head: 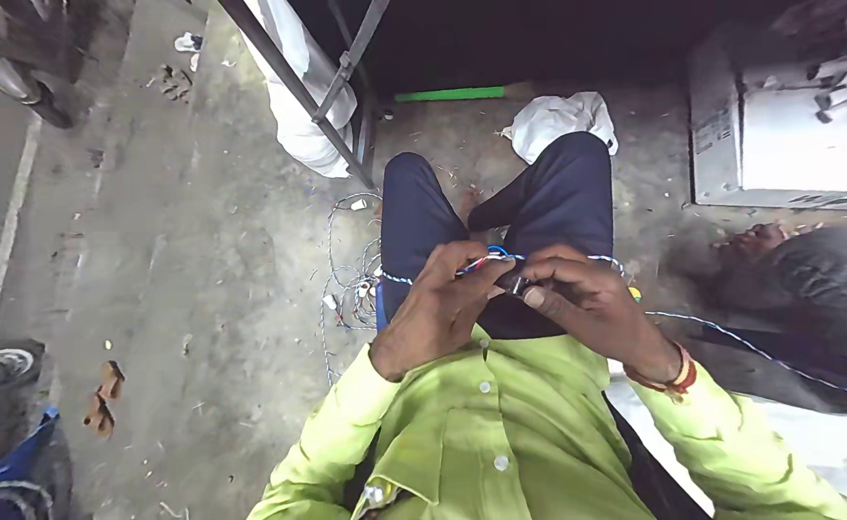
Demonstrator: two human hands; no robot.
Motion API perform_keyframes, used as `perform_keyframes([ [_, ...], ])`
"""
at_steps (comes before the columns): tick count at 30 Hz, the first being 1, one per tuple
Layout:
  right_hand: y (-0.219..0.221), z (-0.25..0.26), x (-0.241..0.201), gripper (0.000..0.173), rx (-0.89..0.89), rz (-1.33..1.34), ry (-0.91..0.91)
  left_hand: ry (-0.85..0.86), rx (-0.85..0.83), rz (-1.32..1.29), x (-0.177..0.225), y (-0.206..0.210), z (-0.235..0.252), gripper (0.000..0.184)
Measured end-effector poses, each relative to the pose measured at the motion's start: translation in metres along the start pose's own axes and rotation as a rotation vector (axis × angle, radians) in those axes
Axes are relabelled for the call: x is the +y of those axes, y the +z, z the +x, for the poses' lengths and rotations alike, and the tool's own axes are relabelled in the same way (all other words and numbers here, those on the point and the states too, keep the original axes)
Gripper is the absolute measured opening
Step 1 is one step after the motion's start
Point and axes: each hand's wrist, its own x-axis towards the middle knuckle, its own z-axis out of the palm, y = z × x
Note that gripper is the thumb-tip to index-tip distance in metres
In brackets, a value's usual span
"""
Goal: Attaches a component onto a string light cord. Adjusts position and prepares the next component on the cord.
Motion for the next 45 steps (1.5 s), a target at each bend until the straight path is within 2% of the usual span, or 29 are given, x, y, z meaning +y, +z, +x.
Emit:
perform_keyframes([
  [4, 0.002, -0.002, 0.0, 0.02, -0.018, 0.116, 0.012, -0.009, -0.009, -0.028, -0.002, 0.0, 0.0, 0.028],
  [7, 0.007, -0.001, -0.002, 0.015, 0.051, 0.134, 0.039, -0.074, 0.115, -0.067, -0.002, 0.006, -0.001, 0.023],
  [10, 0.012, -0.001, -0.002, 0.013, 0.115, 0.049, 0.002, -0.101, 0.187, -0.098, -0.003, 0.01, -0.001, 0.019],
  [16, 0.019, -0.005, 0.002, 0.017, 0.167, -0.177, -0.09, -0.064, 0.133, -0.086, 0.0, 0.008, -0.002, 0.021],
  [23, 0.022, -0.003, -0.002, 0.019, 0.198, -0.314, -0.218, -0.006, 0.168, -0.013, 0.001, 0.009, 0.0, 0.014],
  [29, 0.022, 0.0, -0.005, 0.02, 0.184, -0.358, -0.322, 0.072, 0.261, 0.043, 0.001, 0.015, 0.006, 0.01],
  [34, 0.02, -0.002, -0.003, 0.02, 0.155, -0.293, -0.269, -0.049, 0.156, -0.095, 0.0, 0.007, 0.004, 0.014],
  [37, 0.019, -0.002, -0.003, 0.018, 0.142, -0.274, -0.244, -0.055, 0.08, -0.134, 0.0, -0.001, 0.002, 0.017],
  [45, 0.022, -0.003, -0.002, 0.022, 0.154, -0.357, -0.24, 0.016, 0.158, 0.021, 0.001, 0.011, 0.002, 0.014],
])
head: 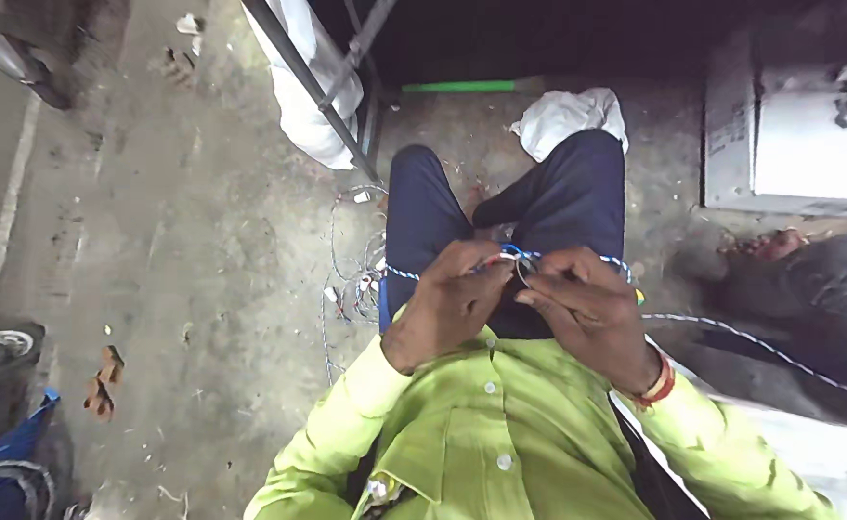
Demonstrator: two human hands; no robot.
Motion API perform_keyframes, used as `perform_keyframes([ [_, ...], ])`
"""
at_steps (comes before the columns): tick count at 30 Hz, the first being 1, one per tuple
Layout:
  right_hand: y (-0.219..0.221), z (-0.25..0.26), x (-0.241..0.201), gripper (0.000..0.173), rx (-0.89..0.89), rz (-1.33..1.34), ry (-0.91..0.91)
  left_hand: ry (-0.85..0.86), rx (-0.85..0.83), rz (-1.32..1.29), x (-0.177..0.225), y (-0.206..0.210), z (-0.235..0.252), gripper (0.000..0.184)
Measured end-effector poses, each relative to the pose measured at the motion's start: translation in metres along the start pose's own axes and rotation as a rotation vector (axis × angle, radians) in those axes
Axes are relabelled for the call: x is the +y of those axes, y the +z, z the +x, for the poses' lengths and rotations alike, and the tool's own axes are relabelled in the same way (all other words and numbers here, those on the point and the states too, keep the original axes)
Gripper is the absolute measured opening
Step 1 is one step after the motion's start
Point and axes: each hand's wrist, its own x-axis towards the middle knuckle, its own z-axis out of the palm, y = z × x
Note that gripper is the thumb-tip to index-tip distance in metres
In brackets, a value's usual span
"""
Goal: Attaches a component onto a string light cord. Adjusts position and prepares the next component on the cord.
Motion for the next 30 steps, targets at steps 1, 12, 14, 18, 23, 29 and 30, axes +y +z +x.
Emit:
perform_keyframes([
  [1, 0.001, 0.0, 0.002, 0.023, 0.005, 0.005, 0.013, -0.006, 0.019, 0.004, -0.002, 0.003, 0.0, 0.013],
  [12, 0.004, -0.001, 0.012, 0.024, -0.009, 0.125, 0.091, -0.032, -0.022, -0.126, -0.01, -0.001, 0.0, 0.016],
  [14, 0.006, -0.003, 0.011, 0.024, -0.012, 0.115, 0.093, 0.003, -0.034, -0.07, -0.012, 0.0, -0.001, 0.016],
  [18, 0.012, -0.006, 0.014, 0.026, 0.022, 0.122, 0.093, 0.044, 0.005, -0.005, -0.013, 0.007, -0.001, 0.013],
  [23, 0.015, -0.011, 0.026, 0.03, 0.066, 0.132, 0.091, 0.013, 0.011, -0.018, -0.012, 0.015, 0.002, 0.014],
  [29, 0.013, -0.018, 0.033, 0.026, 0.07, 0.128, 0.084, -0.064, -0.084, -0.105, -0.011, 0.009, 0.0, 0.016],
  [30, 0.013, -0.017, 0.032, 0.026, 0.075, 0.13, 0.079, -0.058, -0.097, -0.107, -0.01, 0.007, 0.0, 0.016],
])
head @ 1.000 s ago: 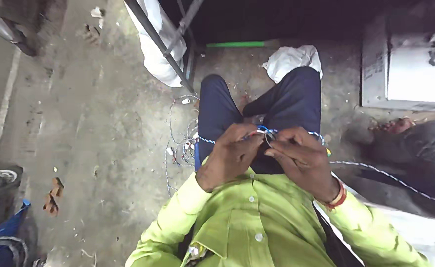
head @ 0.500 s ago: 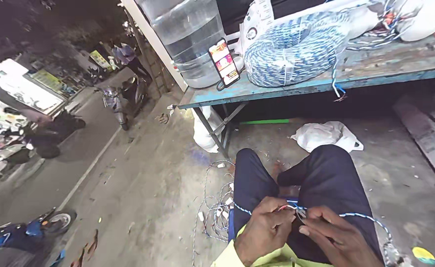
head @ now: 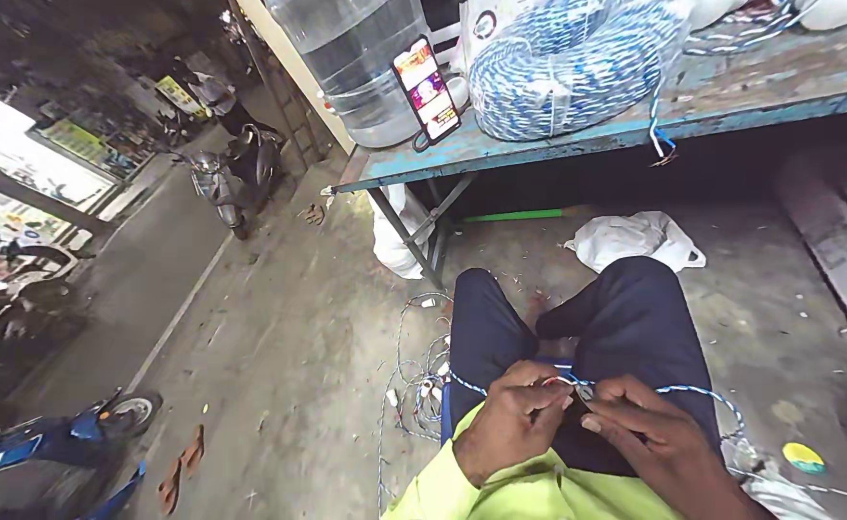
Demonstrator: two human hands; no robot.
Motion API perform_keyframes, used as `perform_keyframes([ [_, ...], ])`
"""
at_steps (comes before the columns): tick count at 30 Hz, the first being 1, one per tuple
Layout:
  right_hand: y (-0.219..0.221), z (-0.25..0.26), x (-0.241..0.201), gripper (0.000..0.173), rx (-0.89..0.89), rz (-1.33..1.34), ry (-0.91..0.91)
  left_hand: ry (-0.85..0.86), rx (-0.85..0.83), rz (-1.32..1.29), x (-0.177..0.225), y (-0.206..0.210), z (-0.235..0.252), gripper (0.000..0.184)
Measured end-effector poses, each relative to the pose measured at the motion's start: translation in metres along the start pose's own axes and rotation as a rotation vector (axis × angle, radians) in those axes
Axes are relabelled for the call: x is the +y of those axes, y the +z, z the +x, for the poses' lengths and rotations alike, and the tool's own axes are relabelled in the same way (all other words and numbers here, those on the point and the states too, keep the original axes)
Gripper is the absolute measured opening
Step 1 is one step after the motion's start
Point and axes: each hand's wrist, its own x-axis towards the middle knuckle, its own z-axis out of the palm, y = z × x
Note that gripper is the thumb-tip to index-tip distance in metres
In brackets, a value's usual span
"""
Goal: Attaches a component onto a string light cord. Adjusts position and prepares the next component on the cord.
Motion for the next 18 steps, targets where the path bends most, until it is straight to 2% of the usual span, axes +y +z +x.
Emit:
perform_keyframes([
  [5, 0.004, 0.005, -0.009, 0.027, 0.007, -0.006, -0.019, 0.045, 0.062, 0.064, 0.002, -0.001, -0.002, 0.014],
  [10, -0.001, 0.009, -0.015, 0.028, -0.036, 0.002, 0.032, 0.007, 0.116, 0.115, 0.005, 0.007, 0.001, 0.014],
  [13, -0.005, 0.005, -0.021, 0.027, -0.094, -0.016, 0.056, -0.116, 0.075, 0.05, 0.007, 0.006, -0.007, 0.014],
  [18, -0.009, 0.014, -0.021, 0.02, -0.088, 0.04, 0.021, -0.134, 0.007, -0.022, 0.006, -0.005, -0.001, 0.016],
])
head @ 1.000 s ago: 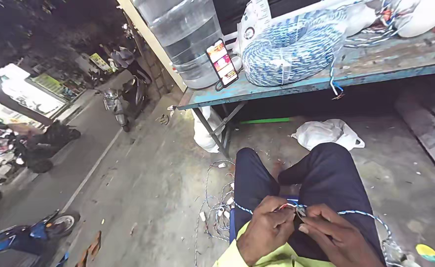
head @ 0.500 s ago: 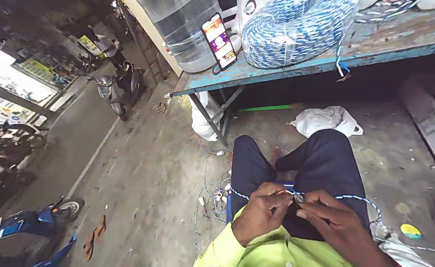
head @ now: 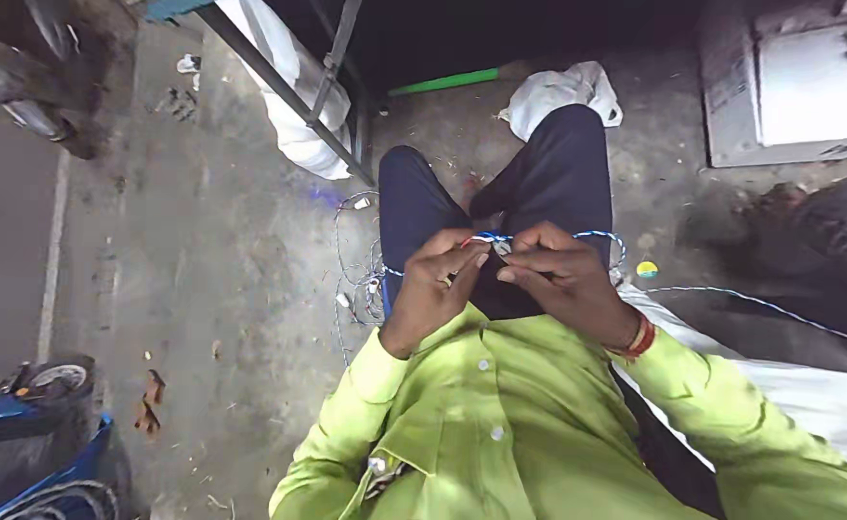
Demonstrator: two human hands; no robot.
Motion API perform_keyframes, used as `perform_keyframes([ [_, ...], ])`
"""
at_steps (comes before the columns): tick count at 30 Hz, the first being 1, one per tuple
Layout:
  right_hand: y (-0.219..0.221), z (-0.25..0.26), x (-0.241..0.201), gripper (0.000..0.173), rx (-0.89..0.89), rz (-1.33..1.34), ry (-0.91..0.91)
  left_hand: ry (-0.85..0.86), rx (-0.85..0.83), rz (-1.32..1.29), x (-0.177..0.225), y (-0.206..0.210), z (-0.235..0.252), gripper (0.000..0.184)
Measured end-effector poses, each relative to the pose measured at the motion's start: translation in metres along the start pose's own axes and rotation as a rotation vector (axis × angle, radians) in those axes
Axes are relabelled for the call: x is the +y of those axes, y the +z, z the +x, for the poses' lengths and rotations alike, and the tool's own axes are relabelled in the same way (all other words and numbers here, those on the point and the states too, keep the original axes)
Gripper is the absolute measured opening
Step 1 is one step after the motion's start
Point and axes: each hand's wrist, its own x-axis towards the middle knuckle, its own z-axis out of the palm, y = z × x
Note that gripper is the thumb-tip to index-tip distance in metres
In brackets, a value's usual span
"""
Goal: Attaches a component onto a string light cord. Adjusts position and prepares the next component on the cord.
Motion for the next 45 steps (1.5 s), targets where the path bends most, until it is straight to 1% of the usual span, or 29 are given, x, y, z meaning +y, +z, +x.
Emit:
perform_keyframes([
  [3, 0.002, -0.001, -0.001, 0.02, -0.011, 0.001, 0.007, 0.018, -0.016, 0.054, 0.0, -0.003, -0.002, 0.016],
  [8, 0.001, -0.004, -0.001, 0.02, -0.024, -0.074, 0.011, 0.164, 0.053, 0.269, 0.002, 0.008, -0.003, 0.013],
  [12, 0.001, -0.006, -0.001, 0.02, -0.045, -0.074, 0.004, 0.168, 0.109, 0.298, 0.002, 0.015, -0.006, 0.012],
  [16, -0.004, -0.003, 0.0, 0.019, -0.039, -0.025, -0.049, 0.074, 0.193, 0.114, 0.004, 0.015, -0.002, 0.009],
  [20, -0.015, -0.001, 0.002, 0.021, -0.074, -0.019, -0.084, -0.023, 0.197, -0.1, 0.008, 0.008, 0.005, 0.008],
  [22, -0.017, -0.003, 0.002, 0.022, -0.09, 0.01, -0.074, -0.064, 0.186, -0.159, 0.007, 0.005, 0.005, 0.008],
  [25, -0.016, -0.007, 0.002, 0.019, -0.078, 0.144, 0.01, -0.139, 0.138, -0.247, 0.005, -0.002, 0.004, 0.01],
  [27, -0.013, -0.01, 0.003, 0.017, -0.049, 0.265, 0.085, -0.172, 0.074, -0.333, 0.002, -0.009, 0.003, 0.016],
  [30, -0.008, -0.016, 0.003, 0.02, -0.006, 0.418, 0.176, -0.161, -0.021, -0.371, -0.006, -0.015, 0.001, 0.028],
  [33, -0.003, -0.02, 0.002, 0.02, 0.042, 0.488, 0.17, -0.157, -0.013, -0.406, -0.009, -0.009, 0.001, 0.033],
  [34, -0.001, -0.02, 0.0, 0.019, 0.057, 0.504, 0.155, -0.163, -0.004, -0.437, -0.009, -0.007, 0.002, 0.038],
  [37, 0.005, -0.018, -0.005, 0.016, 0.101, 0.516, 0.156, -0.223, 0.02, -0.487, -0.009, 0.0, 0.002, 0.062],
  [38, 0.007, -0.017, -0.007, 0.014, 0.114, 0.503, 0.175, -0.246, 0.037, -0.486, -0.009, 0.001, 0.001, 0.061],
  [41, 0.013, -0.017, -0.007, 0.014, 0.12, 0.433, 0.256, -0.277, 0.102, -0.45, -0.011, 0.005, -0.003, 0.038],
  [42, 0.014, -0.018, -0.007, 0.014, 0.112, 0.399, 0.287, -0.273, 0.113, -0.431, -0.011, 0.005, -0.004, 0.033],
  [45, 0.017, -0.018, -0.008, 0.016, 0.098, 0.313, 0.33, -0.26, 0.122, -0.384, -0.009, 0.004, -0.005, 0.027],
])
